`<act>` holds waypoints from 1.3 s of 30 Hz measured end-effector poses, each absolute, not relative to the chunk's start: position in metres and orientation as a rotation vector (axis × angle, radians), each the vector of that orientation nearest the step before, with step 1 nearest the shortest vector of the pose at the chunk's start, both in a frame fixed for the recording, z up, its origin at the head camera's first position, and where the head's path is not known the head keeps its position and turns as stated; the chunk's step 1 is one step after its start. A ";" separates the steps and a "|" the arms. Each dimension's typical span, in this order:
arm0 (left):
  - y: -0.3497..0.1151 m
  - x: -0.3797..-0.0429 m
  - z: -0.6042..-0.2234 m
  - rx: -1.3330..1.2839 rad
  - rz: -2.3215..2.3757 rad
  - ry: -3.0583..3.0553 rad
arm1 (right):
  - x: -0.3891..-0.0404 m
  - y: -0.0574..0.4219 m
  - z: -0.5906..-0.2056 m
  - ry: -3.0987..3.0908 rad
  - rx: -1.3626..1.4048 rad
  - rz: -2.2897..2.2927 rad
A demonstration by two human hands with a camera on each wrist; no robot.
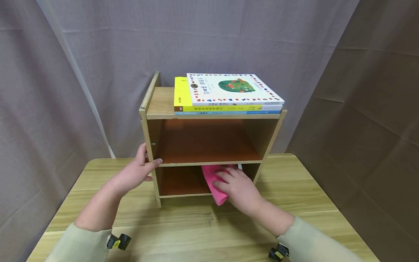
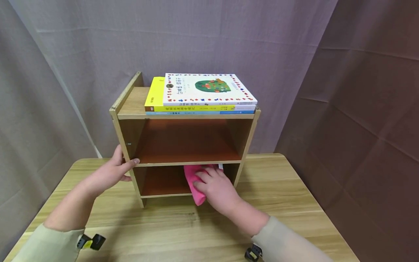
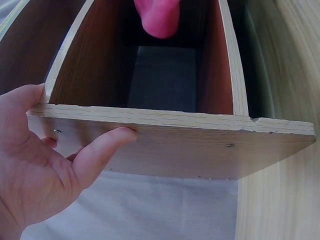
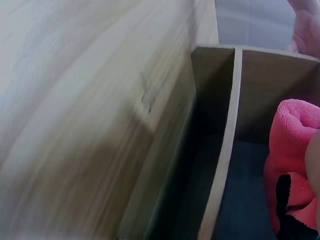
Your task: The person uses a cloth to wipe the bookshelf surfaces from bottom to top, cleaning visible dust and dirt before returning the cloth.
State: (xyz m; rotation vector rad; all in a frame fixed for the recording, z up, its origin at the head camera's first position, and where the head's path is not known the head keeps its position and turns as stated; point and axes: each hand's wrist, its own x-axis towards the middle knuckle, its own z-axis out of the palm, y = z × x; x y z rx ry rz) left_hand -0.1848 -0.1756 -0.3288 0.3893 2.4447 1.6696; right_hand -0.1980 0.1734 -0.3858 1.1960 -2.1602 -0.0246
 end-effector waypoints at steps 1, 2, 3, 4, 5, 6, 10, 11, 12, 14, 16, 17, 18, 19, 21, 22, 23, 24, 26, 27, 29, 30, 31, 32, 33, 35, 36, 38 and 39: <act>-0.176 -0.185 -0.329 0.388 1.667 2.448 | -0.198 0.177 -0.384 -2.161 1.192 -0.026; -0.176 -0.185 -0.329 0.386 1.666 2.449 | -0.198 0.180 -0.382 -2.162 1.189 -0.029; -0.176 -0.184 -0.329 0.381 1.665 2.449 | -0.198 0.182 -0.380 -2.162 1.186 -0.033; -0.176 -0.184 -0.329 0.379 1.667 2.448 | -0.198 0.185 -0.379 -2.161 1.183 -0.041; -0.177 -0.185 -0.329 0.381 1.666 2.449 | -0.198 0.187 -0.377 -2.158 1.181 -0.052; -0.177 -0.185 -0.330 0.378 1.666 2.449 | -0.198 0.190 -0.375 -2.156 1.180 -0.063; -0.177 -0.185 -0.331 0.381 1.667 2.444 | -0.199 0.199 -0.372 -2.146 1.181 -0.114; -0.177 -0.185 -0.331 0.387 1.668 2.441 | -0.200 0.200 -0.372 -2.145 1.187 -0.124; -0.177 -0.185 -0.331 0.388 1.676 2.438 | -0.200 0.202 -0.371 -2.144 1.192 -0.133; -0.176 -0.185 -0.331 0.395 1.683 2.436 | -0.201 0.205 -0.370 -2.142 1.206 -0.148; -0.176 -0.185 -0.331 0.399 1.689 2.435 | -0.201 0.208 -0.370 -2.147 1.219 -0.164; -0.176 -0.185 -0.331 0.402 1.691 2.433 | -0.201 0.209 -0.369 -2.151 1.221 -0.168; -0.176 -0.186 -0.331 0.401 1.693 2.432 | -0.201 0.211 -0.369 -2.155 1.221 -0.172; -0.176 -0.186 -0.332 0.400 1.690 2.431 | -0.201 0.213 -0.369 -2.159 1.219 -0.175; -0.175 -0.186 -0.332 0.400 1.690 2.430 | -0.201 0.216 -0.370 -2.166 1.210 -0.180; -0.175 -0.187 -0.332 0.400 1.692 2.428 | -0.201 0.218 -0.370 -2.168 1.203 -0.177; -0.175 -0.187 -0.332 0.401 1.693 2.428 | -0.202 0.220 -0.370 -2.168 1.196 -0.174; -0.175 -0.187 -0.332 0.402 1.696 2.428 | -0.202 0.222 -0.371 -2.169 1.190 -0.173; -0.175 -0.187 -0.331 0.398 1.696 2.433 | -0.203 0.225 -0.371 -2.166 1.182 -0.171; -0.175 -0.187 -0.331 0.395 1.699 2.434 | -0.204 0.226 -0.371 -2.166 1.180 -0.169; -0.176 -0.186 -0.331 0.394 1.700 2.435 | -0.204 0.228 -0.370 -2.162 1.178 -0.173; -0.176 -0.186 -0.330 0.396 1.701 2.435 | -0.205 0.228 -0.370 -2.161 1.179 -0.177; -0.176 -0.186 -0.330 0.395 1.702 2.435 | -0.205 0.229 -0.370 -2.159 1.179 -0.179; -0.176 -0.186 -0.329 0.397 1.701 2.435 | -0.205 0.229 -0.370 -2.157 1.180 -0.179; -0.176 -0.186 -0.329 0.399 1.702 2.432 | -0.205 0.229 -0.370 -2.157 1.181 -0.176; -0.176 -0.185 -0.329 0.404 1.699 2.430 | -0.205 0.229 -0.370 -2.156 1.181 -0.170; -0.176 -0.185 -0.329 0.406 1.698 2.429 | -0.205 0.230 -0.370 -2.158 1.181 -0.165; -0.176 -0.185 -0.329 0.407 1.697 2.427 | -0.204 0.230 -0.370 -2.162 1.175 -0.156; -0.176 -0.185 -0.329 0.409 1.698 2.425 | -0.204 0.230 -0.370 -2.165 1.169 -0.153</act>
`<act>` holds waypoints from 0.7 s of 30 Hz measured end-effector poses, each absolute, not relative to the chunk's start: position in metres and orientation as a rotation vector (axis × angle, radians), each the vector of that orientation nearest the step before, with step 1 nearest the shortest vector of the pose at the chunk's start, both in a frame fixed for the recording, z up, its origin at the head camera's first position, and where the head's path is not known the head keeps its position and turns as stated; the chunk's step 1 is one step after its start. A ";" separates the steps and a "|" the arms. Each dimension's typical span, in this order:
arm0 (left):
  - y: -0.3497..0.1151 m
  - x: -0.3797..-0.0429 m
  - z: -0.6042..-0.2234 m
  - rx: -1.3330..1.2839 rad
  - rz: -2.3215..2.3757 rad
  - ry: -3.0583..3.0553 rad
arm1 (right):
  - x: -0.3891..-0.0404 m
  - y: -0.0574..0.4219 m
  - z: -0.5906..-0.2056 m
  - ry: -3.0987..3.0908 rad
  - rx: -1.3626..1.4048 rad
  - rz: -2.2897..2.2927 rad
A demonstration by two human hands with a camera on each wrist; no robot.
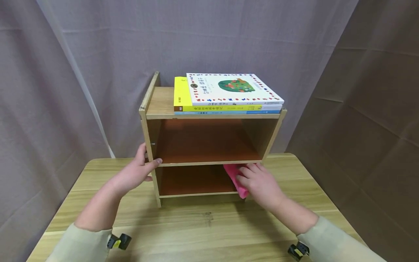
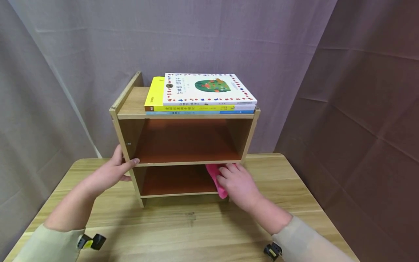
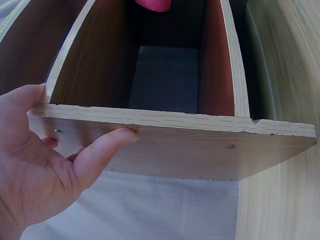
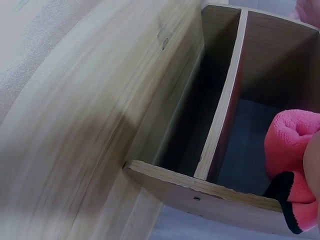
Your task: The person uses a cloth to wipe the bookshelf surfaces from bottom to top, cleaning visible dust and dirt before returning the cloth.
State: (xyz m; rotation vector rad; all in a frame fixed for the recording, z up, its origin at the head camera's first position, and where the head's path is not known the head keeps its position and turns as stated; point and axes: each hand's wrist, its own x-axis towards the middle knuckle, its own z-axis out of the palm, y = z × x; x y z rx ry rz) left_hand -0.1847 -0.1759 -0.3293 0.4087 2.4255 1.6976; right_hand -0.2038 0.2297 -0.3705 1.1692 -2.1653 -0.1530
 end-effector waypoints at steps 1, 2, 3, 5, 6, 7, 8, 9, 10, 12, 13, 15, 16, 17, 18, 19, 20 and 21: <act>-0.176 -0.185 -0.329 0.409 1.697 2.426 | -0.203 0.230 -0.371 -2.169 1.162 -0.150; -0.176 -0.185 -0.330 0.408 1.697 2.426 | -0.203 0.229 -0.371 -2.173 1.154 -0.146; -0.176 -0.185 -0.330 0.407 1.697 2.428 | -0.203 0.229 -0.371 -2.175 1.142 -0.145; -0.176 -0.185 -0.330 0.407 1.698 2.432 | -0.202 0.228 -0.372 -2.187 1.114 -0.148; -0.176 -0.186 -0.331 0.406 1.697 2.435 | -0.202 0.227 -0.372 -2.194 1.100 -0.153; -0.176 -0.186 -0.331 0.403 1.694 2.437 | -0.201 0.226 -0.373 -2.199 1.087 -0.158; -0.176 -0.187 -0.331 0.402 1.693 2.438 | -0.201 0.226 -0.373 -2.204 1.074 -0.165; -0.176 -0.187 -0.331 0.402 1.692 2.439 | -0.201 0.225 -0.374 -2.209 1.061 -0.172; -0.176 -0.187 -0.331 0.402 1.691 2.441 | -0.200 0.225 -0.373 -2.214 1.051 -0.178; -0.175 -0.187 -0.331 0.401 1.690 2.441 | -0.200 0.224 -0.374 -2.216 1.040 -0.184; -0.175 -0.187 -0.331 0.400 1.691 2.439 | -0.200 0.224 -0.375 -2.216 1.038 -0.184; -0.175 -0.186 -0.331 0.403 1.698 2.439 | -0.200 0.224 -0.377 -2.216 1.037 -0.191; -0.175 -0.186 -0.331 0.403 1.700 2.440 | -0.200 0.223 -0.378 -2.215 1.039 -0.195; -0.175 -0.186 -0.331 0.402 1.703 2.438 | -0.201 0.223 -0.380 -2.215 1.039 -0.203; -0.175 -0.186 -0.331 0.400 1.705 2.439 | -0.201 0.223 -0.381 -2.213 1.037 -0.210; -0.175 -0.186 -0.331 0.399 1.706 2.439 | -0.201 0.222 -0.382 -2.212 1.035 -0.215; -0.175 -0.186 -0.331 0.399 1.705 2.440 | -0.201 0.222 -0.384 -2.212 1.032 -0.220; -0.175 -0.186 -0.331 0.399 1.703 2.442 | -0.201 0.222 -0.385 -2.213 1.028 -0.223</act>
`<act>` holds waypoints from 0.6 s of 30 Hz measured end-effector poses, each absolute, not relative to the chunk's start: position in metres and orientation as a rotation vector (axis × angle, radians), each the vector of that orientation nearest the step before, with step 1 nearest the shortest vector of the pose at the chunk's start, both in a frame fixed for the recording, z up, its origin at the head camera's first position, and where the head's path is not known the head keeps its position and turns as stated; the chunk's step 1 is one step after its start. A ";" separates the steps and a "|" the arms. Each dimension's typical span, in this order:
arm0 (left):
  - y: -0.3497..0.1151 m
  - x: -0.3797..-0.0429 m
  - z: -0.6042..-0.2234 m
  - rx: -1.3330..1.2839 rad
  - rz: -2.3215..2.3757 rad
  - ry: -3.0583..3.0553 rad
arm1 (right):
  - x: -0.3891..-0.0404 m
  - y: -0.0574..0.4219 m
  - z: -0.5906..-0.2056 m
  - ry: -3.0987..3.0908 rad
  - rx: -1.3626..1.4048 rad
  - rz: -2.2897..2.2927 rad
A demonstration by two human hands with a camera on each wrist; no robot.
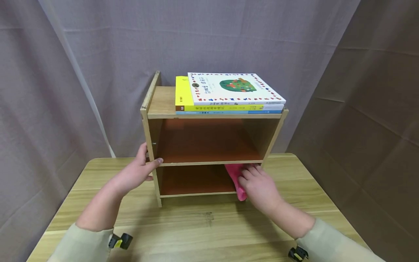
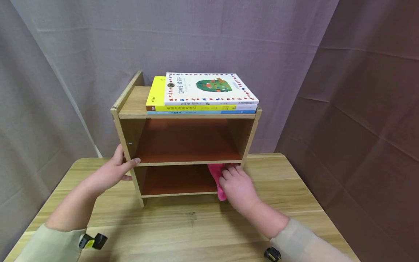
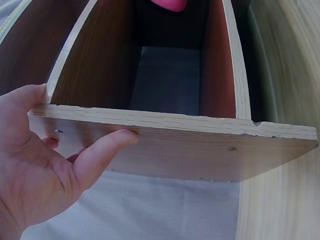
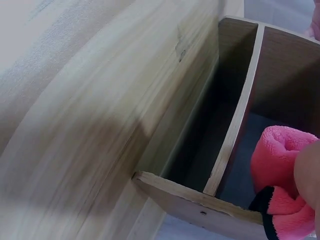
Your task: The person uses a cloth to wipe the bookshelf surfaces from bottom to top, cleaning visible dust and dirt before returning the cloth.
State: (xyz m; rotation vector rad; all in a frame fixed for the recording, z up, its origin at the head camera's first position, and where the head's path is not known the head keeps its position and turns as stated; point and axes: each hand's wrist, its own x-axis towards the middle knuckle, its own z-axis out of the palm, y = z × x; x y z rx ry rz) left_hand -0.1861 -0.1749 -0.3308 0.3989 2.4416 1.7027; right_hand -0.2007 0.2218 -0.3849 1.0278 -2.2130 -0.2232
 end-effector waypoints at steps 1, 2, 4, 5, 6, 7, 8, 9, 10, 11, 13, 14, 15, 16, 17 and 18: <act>-0.175 -0.186 -0.331 0.395 1.701 2.445 | -0.201 0.221 -0.386 -2.213 1.025 -0.225; -0.175 -0.186 -0.331 0.395 1.698 2.446 | -0.201 0.221 -0.387 -2.215 1.021 -0.228; -0.175 -0.186 -0.331 0.396 1.697 2.447 | -0.201 0.220 -0.390 -2.221 1.019 -0.237; -0.175 -0.186 -0.331 0.395 1.696 2.448 | -0.201 0.219 -0.391 -2.225 1.017 -0.244; -0.175 -0.187 -0.331 0.395 1.697 2.448 | -0.201 0.219 -0.393 -2.227 1.016 -0.249; -0.175 -0.187 -0.332 0.395 1.700 2.446 | -0.201 0.218 -0.396 -2.229 1.015 -0.251; -0.175 -0.187 -0.332 0.396 1.704 2.443 | -0.201 0.218 -0.398 -2.231 1.012 -0.252; -0.175 -0.187 -0.332 0.398 1.710 2.440 | -0.202 0.217 -0.400 -2.231 1.010 -0.248; -0.175 -0.187 -0.332 0.399 1.713 2.438 | -0.202 0.217 -0.403 -2.233 1.005 -0.241; -0.175 -0.187 -0.332 0.401 1.717 2.436 | -0.202 0.216 -0.406 -2.232 1.000 -0.235; -0.175 -0.187 -0.332 0.405 1.724 2.431 | -0.203 0.215 -0.410 -2.234 0.989 -0.216; -0.175 -0.186 -0.332 0.405 1.723 2.432 | -0.203 0.214 -0.413 -2.240 0.983 -0.206; -0.175 -0.186 -0.332 0.406 1.720 2.433 | -0.203 0.213 -0.415 -2.245 0.974 -0.196; -0.175 -0.186 -0.332 0.405 1.715 2.437 | -0.202 0.212 -0.418 -2.253 0.964 -0.186; -0.175 -0.186 -0.332 0.405 1.710 2.440 | -0.202 0.211 -0.420 -2.263 0.952 -0.176; -0.175 -0.186 -0.331 0.405 1.706 2.442 | -0.202 0.209 -0.422 -2.273 0.941 -0.164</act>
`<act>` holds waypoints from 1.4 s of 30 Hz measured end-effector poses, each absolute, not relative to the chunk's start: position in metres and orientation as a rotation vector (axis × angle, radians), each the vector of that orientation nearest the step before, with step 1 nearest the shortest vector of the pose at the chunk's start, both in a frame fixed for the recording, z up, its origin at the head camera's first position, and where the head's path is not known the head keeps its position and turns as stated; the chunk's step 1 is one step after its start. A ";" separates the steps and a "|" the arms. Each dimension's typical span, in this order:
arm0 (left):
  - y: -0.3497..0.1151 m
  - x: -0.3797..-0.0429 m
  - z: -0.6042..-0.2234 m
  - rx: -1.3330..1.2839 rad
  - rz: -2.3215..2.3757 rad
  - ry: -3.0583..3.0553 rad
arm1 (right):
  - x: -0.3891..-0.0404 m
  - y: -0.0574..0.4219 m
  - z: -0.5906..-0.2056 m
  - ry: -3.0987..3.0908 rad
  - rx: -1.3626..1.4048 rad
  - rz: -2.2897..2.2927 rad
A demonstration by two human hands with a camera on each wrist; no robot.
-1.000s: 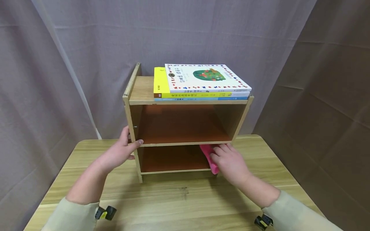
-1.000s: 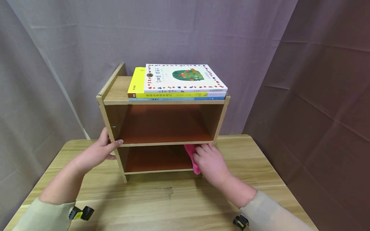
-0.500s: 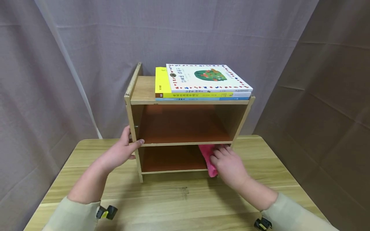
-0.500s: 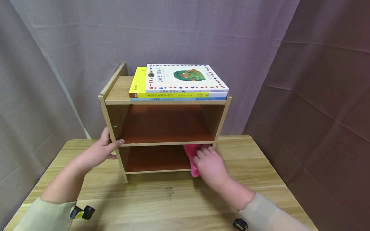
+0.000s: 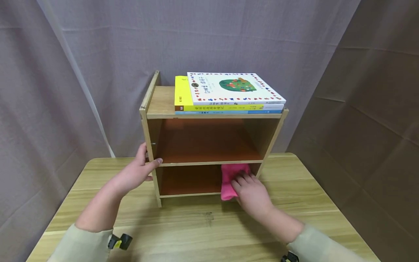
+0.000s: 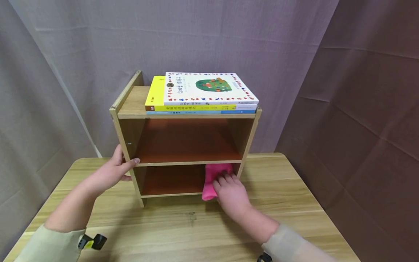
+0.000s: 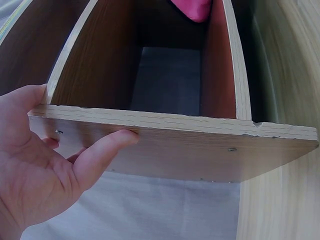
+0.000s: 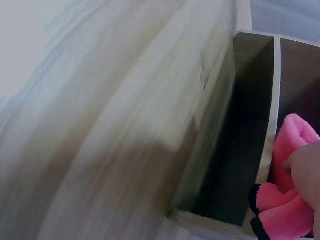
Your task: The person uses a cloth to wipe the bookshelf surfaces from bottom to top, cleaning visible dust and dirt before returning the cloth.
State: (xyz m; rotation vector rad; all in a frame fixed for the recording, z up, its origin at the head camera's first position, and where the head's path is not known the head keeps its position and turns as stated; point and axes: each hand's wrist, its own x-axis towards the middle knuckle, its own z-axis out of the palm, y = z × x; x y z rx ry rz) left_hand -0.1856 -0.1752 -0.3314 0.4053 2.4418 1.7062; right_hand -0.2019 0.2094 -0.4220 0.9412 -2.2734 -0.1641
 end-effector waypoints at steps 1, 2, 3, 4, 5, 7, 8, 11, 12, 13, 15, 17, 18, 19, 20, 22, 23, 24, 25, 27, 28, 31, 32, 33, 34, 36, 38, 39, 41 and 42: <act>-0.175 -0.185 -0.331 0.405 1.704 2.444 | -0.202 0.208 -0.424 -2.283 0.930 -0.154; -0.175 -0.185 -0.331 0.405 1.703 2.445 | -0.202 0.206 -0.426 -2.289 0.920 -0.141; -0.175 -0.185 -0.331 0.406 1.703 2.446 | -0.201 0.204 -0.428 -2.292 0.910 -0.129; -0.175 -0.185 -0.331 0.406 1.702 2.448 | -0.201 0.202 -0.431 -2.296 0.905 -0.111; -0.175 -0.185 -0.331 0.406 1.701 2.449 | -0.201 0.200 -0.433 -2.298 0.901 -0.093; -0.175 -0.185 -0.331 0.405 1.698 2.450 | -0.201 0.195 -0.437 -2.296 0.898 -0.057; -0.175 -0.185 -0.331 0.403 1.694 2.451 | -0.201 0.192 -0.439 -2.297 0.898 -0.037; -0.175 -0.185 -0.331 0.400 1.685 2.455 | -0.201 0.184 -0.444 -2.308 0.896 0.005; -0.175 -0.185 -0.331 0.399 1.688 2.453 | -0.201 0.182 -0.446 -2.314 0.896 0.017; -0.175 -0.185 -0.331 0.398 1.690 2.452 | -0.201 0.179 -0.447 -2.321 0.896 0.028; -0.175 -0.186 -0.331 0.396 1.691 2.453 | -0.200 0.172 -0.450 -2.337 0.897 0.056; -0.175 -0.186 -0.332 0.393 1.697 2.451 | -0.200 0.166 -0.452 -2.356 0.894 0.084; -0.175 -0.186 -0.332 0.391 1.697 2.452 | -0.199 0.162 -0.453 -2.366 0.891 0.098; -0.175 -0.186 -0.332 0.390 1.696 2.454 | -0.199 0.158 -0.454 -2.375 0.886 0.109; -0.175 -0.186 -0.332 0.390 1.696 2.455 | -0.198 0.154 -0.455 -2.387 0.880 0.121; -0.175 -0.186 -0.332 0.389 1.700 2.452 | -0.198 0.148 -0.457 -2.410 0.861 0.142; -0.175 -0.185 -0.332 0.389 1.700 2.452 | -0.197 0.145 -0.457 -2.423 0.850 0.152; -0.175 -0.185 -0.332 0.389 1.699 2.453 | -0.196 0.142 -0.458 -2.434 0.837 0.158; -0.175 -0.185 -0.331 0.388 1.700 2.452 | -0.196 0.139 -0.458 -2.445 0.825 0.164; -0.175 -0.185 -0.331 0.385 1.698 2.455 | -0.195 0.134 -0.459 -2.462 0.807 0.172; -0.175 -0.184 -0.331 0.384 1.696 2.458 | -0.194 0.132 -0.460 -2.467 0.801 0.174; -0.176 -0.183 -0.329 0.390 1.688 2.464 | -0.192 0.123 -0.461 -2.473 0.790 0.190; -0.176 -0.182 -0.329 0.391 1.684 2.469 | -0.191 0.120 -0.460 -2.475 0.791 0.199; -0.177 -0.182 -0.329 0.393 1.681 2.470 | -0.190 0.117 -0.460 -2.477 0.792 0.206; -0.177 -0.182 -0.329 0.395 1.679 2.474 | -0.189 0.113 -0.460 -2.480 0.791 0.216; -0.176 -0.183 -0.330 0.396 1.681 2.474 | -0.187 0.106 -0.459 -2.491 0.791 0.231; -0.175 -0.184 -0.331 0.394 1.689 2.472 | -0.184 0.100 -0.458 -2.499 0.792 0.246; -0.175 -0.184 -0.331 0.395 1.694 2.469 | -0.184 0.096 -0.458 -2.505 0.791 0.251; -0.175 -0.185 -0.332 0.393 1.709 2.461 | -0.183 0.090 -0.458 -2.510 0.794 0.265; -0.175 -0.185 -0.332 0.392 1.714 2.458 | -0.182 0.086 -0.458 -2.511 0.795 0.278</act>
